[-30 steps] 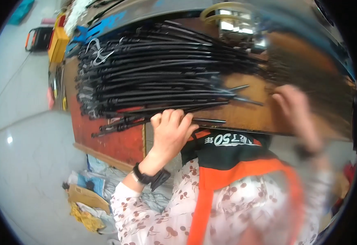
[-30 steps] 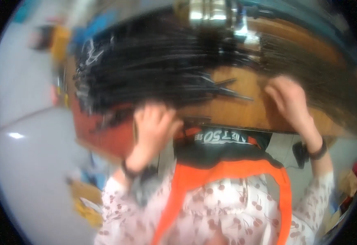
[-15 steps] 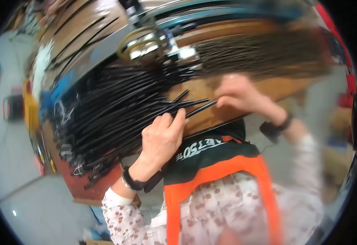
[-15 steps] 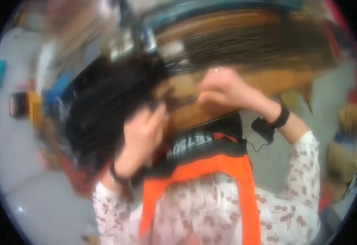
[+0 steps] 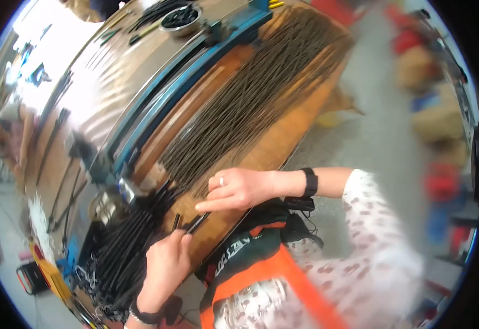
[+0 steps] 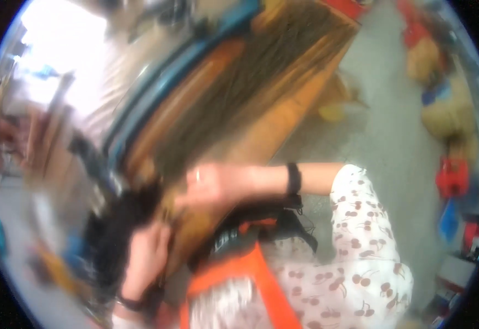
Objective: Placing and aligning flexible black components into a metal assembly fixture on a workbench.
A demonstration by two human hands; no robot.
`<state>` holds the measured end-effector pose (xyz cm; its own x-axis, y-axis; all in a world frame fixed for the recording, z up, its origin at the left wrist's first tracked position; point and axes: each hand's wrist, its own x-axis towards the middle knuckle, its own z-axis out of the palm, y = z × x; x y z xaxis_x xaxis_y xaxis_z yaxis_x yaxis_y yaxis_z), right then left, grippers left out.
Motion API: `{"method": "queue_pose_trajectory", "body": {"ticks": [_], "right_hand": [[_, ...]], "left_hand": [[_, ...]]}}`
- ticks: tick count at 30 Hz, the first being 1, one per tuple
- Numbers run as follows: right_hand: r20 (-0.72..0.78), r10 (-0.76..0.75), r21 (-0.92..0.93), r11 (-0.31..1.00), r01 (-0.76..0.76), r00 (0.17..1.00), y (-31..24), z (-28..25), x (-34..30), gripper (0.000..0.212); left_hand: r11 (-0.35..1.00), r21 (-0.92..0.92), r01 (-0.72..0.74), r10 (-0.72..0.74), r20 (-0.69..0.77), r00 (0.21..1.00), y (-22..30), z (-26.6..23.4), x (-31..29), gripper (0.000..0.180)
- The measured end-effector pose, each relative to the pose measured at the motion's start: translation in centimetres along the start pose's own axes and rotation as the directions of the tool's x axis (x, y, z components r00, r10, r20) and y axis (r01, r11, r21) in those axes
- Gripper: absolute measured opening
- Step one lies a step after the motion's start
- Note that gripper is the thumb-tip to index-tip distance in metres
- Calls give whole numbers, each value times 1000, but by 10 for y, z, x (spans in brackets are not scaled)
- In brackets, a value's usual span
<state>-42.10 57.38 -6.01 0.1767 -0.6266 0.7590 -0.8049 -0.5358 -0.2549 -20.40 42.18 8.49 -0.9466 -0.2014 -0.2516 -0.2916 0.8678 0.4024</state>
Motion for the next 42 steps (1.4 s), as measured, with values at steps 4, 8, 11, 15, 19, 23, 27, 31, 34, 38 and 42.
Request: {"method": "queue_pose_trajectory", "body": {"ticks": [4, 8, 11, 15, 19, 23, 27, 31, 34, 38, 42], "right_hand": [[6, 17, -3, 1000, -17, 1000, 4, -23, 35, 52], [-247, 411, -272, 840, -470, 877, 44, -59, 12, 61], [-317, 500, -333, 737, -588, 806, 63, -66, -23, 61], [-202, 303, -286, 891, -352, 931, 68, -75, -21, 60], [-228, 583, -408, 670, -620, 780, 70, -79, 10, 64], [-284, 288, -113, 937, -330, 915, 70, -66, 40, 72], [-170, 336, -310, 874, -374, 926, 75, -45, 76, 57], [-293, 249, -266, 906, -329, 923, 86, -35, 131, 49], [-238, 233, -340, 889, -306, 943, 93, -30, 142, 62], [-172, 145, -202, 963, -179, 974, 81, -9, 164, 61], [-237, 57, -186, 977, -103, 970, 73, 13, 184, 45]], "left_hand": [[992, 104, -68, 59, 88, 994, 7, -29, 19, 14], [844, 507, -175, 377, -328, 866, -1, -66, 36, 38], [792, 600, -113, 357, -305, 883, -19, -73, 46, 45], [738, 649, -184, 420, -229, 878, -34, -53, 60, 55], [766, 636, -98, 393, -342, 854, -29, -51, 76, 61], [801, 574, -171, 415, -327, 849, -33, -76, 70, 50], [744, 653, -141, 420, -293, 859, -59, -102, 54, 39], [745, 666, -41, 402, -400, 824, -81, -128, 42, 36], [766, 640, 63, 387, -537, 750, -90, -140, 31, 35], [772, 635, -24, 385, -437, 813, -97, -139, 14, 38], [818, 575, 6, 372, -537, 757, -106, -130, 6, 38]]}}
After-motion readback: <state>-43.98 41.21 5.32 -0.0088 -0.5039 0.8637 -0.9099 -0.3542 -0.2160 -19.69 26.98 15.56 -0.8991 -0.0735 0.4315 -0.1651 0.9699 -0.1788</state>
